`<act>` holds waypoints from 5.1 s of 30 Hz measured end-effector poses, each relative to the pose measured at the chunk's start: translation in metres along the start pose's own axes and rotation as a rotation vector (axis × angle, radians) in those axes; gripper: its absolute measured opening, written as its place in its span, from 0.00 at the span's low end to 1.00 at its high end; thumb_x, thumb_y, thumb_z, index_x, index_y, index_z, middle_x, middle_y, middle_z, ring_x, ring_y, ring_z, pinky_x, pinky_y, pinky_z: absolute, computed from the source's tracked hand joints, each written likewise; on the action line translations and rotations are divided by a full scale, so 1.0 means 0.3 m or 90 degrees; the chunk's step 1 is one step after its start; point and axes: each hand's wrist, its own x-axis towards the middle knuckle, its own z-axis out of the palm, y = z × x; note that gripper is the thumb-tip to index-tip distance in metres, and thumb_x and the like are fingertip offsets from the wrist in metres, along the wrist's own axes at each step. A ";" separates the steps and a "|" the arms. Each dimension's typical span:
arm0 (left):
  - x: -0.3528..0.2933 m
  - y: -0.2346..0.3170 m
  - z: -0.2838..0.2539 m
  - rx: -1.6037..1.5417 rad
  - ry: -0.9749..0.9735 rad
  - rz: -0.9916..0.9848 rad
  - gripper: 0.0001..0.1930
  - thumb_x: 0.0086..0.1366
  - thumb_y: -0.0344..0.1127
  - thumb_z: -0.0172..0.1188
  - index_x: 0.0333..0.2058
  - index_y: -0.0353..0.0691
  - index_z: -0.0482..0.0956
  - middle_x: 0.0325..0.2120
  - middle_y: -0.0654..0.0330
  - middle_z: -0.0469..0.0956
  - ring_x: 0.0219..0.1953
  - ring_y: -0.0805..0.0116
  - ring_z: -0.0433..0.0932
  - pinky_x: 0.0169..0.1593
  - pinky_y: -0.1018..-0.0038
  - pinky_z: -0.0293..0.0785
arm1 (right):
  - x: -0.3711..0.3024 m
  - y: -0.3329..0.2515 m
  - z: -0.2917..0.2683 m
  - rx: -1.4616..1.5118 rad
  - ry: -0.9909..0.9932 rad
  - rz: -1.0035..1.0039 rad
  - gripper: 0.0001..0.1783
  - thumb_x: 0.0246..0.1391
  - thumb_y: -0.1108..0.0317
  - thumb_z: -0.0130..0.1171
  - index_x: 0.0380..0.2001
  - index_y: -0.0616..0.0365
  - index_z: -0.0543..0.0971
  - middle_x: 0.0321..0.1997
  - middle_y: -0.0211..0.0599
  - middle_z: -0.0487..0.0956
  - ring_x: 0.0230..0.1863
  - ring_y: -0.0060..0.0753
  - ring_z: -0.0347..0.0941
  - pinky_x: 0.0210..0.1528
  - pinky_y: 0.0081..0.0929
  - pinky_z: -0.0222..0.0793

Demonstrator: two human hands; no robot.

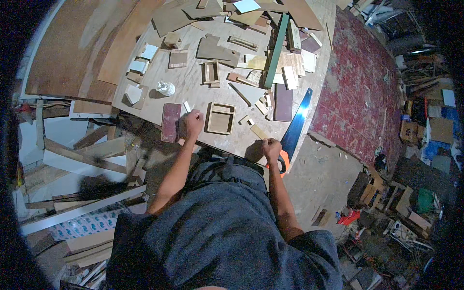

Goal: Assembling a small wooden box or structure from scrap wood pieces in a workshop.

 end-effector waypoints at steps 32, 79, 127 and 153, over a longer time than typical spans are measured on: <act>-0.041 0.060 -0.059 -0.234 -0.186 -0.060 0.10 0.61 0.30 0.62 0.41 0.33 0.83 0.31 0.60 0.84 0.30 0.76 0.79 0.35 0.78 0.74 | 0.166 -0.399 0.126 -0.048 -0.192 -0.400 0.24 0.41 0.62 0.67 0.45 0.56 0.78 0.46 0.46 0.74 0.46 0.52 0.75 0.47 0.41 0.74; -0.020 0.031 0.073 -0.194 -0.110 -0.052 0.06 0.56 0.28 0.68 0.32 0.32 0.84 0.26 0.57 0.84 0.29 0.73 0.82 0.35 0.77 0.76 | 0.078 -0.369 0.318 0.307 -0.114 -0.217 0.17 0.46 0.82 0.62 0.43 0.63 0.78 0.49 0.43 0.81 0.50 0.37 0.79 0.49 0.30 0.78; -0.064 0.075 0.060 -0.185 -0.085 -0.055 0.07 0.56 0.29 0.66 0.34 0.33 0.84 0.27 0.55 0.84 0.30 0.69 0.84 0.35 0.74 0.77 | 0.062 -0.374 0.320 0.291 -0.139 -0.179 0.16 0.43 0.77 0.69 0.38 0.61 0.78 0.50 0.37 0.77 0.48 0.32 0.76 0.47 0.30 0.79; -0.059 -0.001 0.102 -0.164 -0.021 -0.033 0.05 0.55 0.28 0.66 0.30 0.35 0.85 0.24 0.55 0.84 0.27 0.67 0.84 0.33 0.74 0.77 | 0.051 -0.408 0.311 0.276 -0.130 -0.205 0.16 0.41 0.77 0.69 0.36 0.63 0.77 0.48 0.44 0.77 0.47 0.41 0.78 0.46 0.33 0.79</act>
